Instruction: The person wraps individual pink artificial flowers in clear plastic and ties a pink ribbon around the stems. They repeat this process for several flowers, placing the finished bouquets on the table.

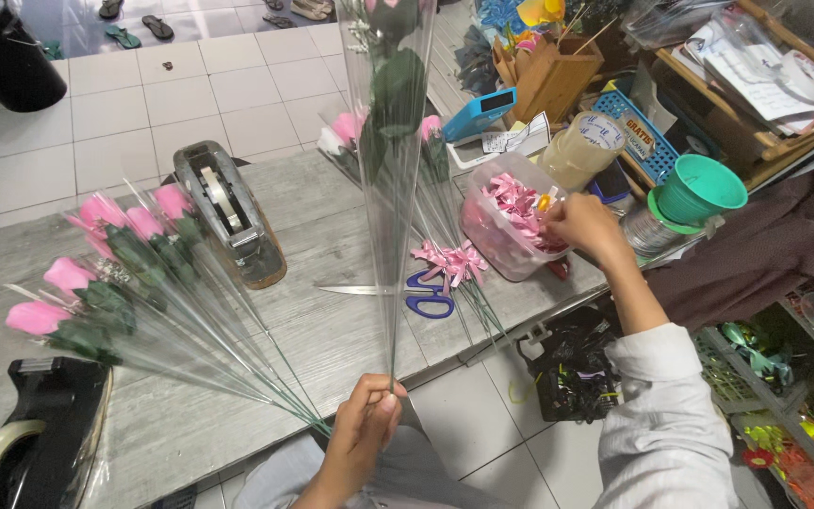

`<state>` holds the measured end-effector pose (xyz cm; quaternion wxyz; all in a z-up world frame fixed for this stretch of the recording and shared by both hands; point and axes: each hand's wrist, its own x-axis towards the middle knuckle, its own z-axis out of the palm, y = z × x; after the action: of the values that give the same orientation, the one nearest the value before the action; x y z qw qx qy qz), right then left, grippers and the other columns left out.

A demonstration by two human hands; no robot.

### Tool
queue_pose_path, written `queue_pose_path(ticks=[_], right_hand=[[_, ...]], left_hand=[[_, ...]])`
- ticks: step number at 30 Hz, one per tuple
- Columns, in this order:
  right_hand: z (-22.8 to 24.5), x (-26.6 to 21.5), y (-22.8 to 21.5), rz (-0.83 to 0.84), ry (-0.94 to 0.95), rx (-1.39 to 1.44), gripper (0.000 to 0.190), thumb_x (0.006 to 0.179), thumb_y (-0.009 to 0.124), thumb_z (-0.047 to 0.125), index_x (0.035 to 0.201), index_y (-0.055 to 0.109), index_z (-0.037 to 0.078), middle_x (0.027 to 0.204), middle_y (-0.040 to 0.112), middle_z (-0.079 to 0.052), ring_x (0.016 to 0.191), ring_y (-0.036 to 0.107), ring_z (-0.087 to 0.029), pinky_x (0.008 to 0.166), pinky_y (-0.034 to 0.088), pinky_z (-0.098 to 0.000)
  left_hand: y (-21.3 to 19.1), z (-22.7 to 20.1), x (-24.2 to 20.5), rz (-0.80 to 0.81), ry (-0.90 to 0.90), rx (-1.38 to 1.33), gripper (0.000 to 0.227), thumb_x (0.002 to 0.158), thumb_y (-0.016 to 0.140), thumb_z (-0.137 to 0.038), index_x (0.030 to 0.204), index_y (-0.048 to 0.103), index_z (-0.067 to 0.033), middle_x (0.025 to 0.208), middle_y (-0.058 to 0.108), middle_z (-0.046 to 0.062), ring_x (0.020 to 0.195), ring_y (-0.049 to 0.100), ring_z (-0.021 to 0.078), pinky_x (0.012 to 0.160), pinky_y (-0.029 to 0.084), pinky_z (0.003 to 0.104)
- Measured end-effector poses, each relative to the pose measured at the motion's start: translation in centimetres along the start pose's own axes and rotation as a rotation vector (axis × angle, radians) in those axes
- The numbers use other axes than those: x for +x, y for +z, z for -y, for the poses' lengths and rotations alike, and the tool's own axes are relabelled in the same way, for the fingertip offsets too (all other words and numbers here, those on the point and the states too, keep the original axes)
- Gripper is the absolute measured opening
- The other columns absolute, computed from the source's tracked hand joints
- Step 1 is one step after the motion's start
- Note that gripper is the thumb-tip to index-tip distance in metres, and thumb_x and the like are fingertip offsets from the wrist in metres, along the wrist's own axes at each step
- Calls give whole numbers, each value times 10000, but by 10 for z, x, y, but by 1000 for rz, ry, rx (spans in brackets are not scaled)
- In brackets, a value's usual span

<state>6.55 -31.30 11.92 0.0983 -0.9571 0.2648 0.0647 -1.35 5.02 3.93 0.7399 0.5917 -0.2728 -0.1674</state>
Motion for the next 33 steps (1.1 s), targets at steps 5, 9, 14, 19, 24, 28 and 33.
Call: queue_pose_path(ticks=[5,9,14,19,24,28,33], right_hand=[[2,17,-22,85,-8,-272,217,705,581,295,876,697,230,842,674,-86,877,606,-275,687,454,-404],[9,33,-40,-90,-110,-390,324,772,532,497,994,647,291,920,672,3,971,592,-238,810,423,-363],[26,100,13,-24,-423,-376,227,789,571,222,970,635,342,915,532,-36,886,379,-259,743,342,-387],[16,109,20,-30,-436,-255,167,616,663,195,767,693,262,851,575,30,949,362,-234,769,315,-357],[6,58,-28,-88,-507,247,84,762,650,169,836,677,143,788,668,14,765,578,-95,718,381,-261],[-1,43,-33,-60,-389,427,76,785,666,184,854,673,153,786,642,19,683,544,-67,618,363,-220],[-25,66,-7,-167,-424,571,165,775,654,86,927,669,148,910,651,33,754,531,-51,738,403,-222]], left_hand=[[1,1,8,19,-4,-13,173,910,366,-153,921,507,-53,485,368,-1,445,353,97,445,327,229],[5,2,14,32,66,-10,194,922,352,-163,924,503,-41,466,349,-8,411,323,87,409,313,218],[11,7,13,15,9,3,192,911,385,-190,920,512,-46,455,338,-11,399,321,80,408,282,216],[9,3,12,10,27,4,175,916,378,-160,927,510,-46,478,361,0,421,350,85,430,295,215],[15,10,13,31,24,-77,167,917,394,-161,938,499,-33,485,329,-13,395,319,75,396,260,210],[15,2,12,65,-6,-29,171,923,375,-165,932,504,-53,483,355,-5,417,336,88,423,288,221],[14,-4,6,80,16,10,181,920,376,-189,927,507,-64,499,388,4,428,374,94,425,315,216]])
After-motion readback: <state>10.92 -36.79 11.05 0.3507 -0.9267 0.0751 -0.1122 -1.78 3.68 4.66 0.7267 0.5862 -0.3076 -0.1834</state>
